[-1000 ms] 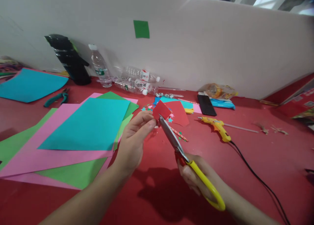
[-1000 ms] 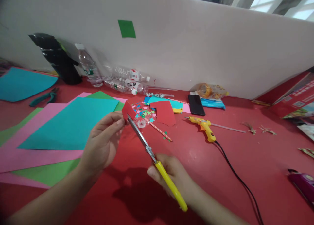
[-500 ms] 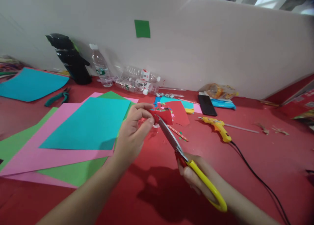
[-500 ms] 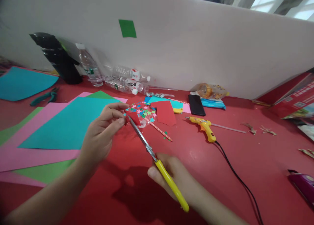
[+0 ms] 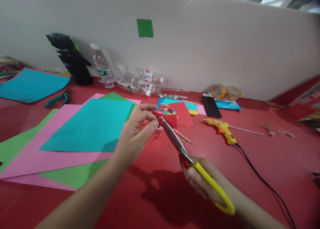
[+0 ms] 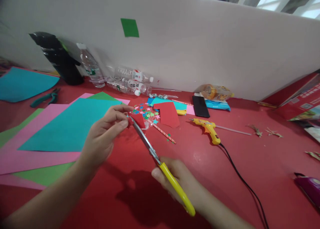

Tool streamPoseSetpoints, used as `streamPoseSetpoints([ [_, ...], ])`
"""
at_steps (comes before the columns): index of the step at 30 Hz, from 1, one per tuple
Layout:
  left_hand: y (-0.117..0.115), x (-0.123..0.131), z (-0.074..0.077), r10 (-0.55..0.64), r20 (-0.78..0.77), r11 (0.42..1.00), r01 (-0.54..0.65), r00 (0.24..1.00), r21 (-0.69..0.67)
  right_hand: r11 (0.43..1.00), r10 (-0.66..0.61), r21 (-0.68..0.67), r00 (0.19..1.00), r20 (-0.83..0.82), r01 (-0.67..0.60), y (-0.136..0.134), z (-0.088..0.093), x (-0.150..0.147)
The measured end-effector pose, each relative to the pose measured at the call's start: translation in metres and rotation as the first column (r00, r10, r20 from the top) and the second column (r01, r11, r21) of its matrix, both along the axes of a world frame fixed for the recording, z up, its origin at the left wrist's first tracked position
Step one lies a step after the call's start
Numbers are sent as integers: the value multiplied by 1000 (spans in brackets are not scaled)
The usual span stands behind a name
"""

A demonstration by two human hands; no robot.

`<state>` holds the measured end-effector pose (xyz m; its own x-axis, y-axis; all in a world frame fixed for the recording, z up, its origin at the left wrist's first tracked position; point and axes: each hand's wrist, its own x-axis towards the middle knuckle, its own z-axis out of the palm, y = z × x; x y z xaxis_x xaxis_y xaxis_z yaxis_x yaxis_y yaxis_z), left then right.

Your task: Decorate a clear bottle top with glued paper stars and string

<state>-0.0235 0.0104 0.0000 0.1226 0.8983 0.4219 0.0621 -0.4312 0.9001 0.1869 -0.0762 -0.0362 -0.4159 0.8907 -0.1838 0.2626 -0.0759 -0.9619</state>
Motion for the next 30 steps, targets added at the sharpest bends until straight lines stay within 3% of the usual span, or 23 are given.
streamPoseSetpoints([
  [5, -4, 11, -5, -77, 224, 981, 114, 972, -156, 997, -46, -59, 998, -38, 44, -4, -7, -3],
  [9, -7, 13, -5, -33, 282, 987, 76, 959, -141, 999, -25, -22, 1000, -1, 25, -1, -6, -3],
  [15, -5, 8, -6, 71, 166, 996, -62, 984, -59, 1000, 19, -8, 999, 38, -19, 4, 0, -1],
  [21, -1, 1, -3, 67, -7, 997, -66, 998, 41, 1000, 11, -13, 997, 80, -10, 1, 4, 3],
  [30, -3, 1, -1, 107, -110, 992, -99, 988, 75, 999, 50, -15, 994, 97, -49, 3, 7, 6],
])
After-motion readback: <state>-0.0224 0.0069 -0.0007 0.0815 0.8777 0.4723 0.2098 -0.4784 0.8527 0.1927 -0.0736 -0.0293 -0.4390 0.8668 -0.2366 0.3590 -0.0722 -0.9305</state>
